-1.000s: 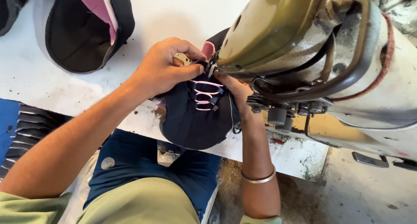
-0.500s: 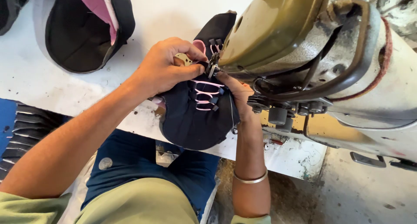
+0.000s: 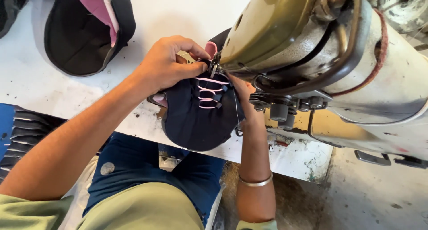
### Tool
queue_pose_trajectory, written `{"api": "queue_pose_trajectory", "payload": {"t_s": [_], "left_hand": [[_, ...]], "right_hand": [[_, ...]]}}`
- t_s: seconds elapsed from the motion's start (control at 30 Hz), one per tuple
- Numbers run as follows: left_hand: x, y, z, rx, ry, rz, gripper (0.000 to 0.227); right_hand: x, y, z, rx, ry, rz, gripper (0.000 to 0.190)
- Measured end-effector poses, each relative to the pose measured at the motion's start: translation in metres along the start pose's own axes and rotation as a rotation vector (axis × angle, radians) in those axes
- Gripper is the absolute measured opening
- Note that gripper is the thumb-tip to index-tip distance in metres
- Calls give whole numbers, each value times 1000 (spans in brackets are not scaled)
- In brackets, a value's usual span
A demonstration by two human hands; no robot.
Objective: The person stitches decorative laces and patterns onto shoe components using an industrial sewing machine.
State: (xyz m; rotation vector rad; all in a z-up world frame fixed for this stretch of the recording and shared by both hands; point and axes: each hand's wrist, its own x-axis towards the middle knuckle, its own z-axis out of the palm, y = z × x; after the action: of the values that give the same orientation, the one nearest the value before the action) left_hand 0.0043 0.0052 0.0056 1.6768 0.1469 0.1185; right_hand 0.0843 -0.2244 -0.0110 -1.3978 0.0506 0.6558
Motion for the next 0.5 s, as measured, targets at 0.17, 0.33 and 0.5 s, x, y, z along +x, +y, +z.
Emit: {"api": "queue_pose_trajectory", "payload": {"t_s": [0.17, 0.33, 0.5], "left_hand": [[4, -3, 0, -14, -17, -29, 22], [5, -2, 0, -34, -47, -52, 22], [3, 2, -1, -22, -38, -84, 22]], "right_hand": [[-75, 2, -100, -1010, 768, -774, 50], [-100, -18, -160, -973, 1201, -1350, 44], [-85, -3, -178, -1240, 1251, -1238, 47]]}}
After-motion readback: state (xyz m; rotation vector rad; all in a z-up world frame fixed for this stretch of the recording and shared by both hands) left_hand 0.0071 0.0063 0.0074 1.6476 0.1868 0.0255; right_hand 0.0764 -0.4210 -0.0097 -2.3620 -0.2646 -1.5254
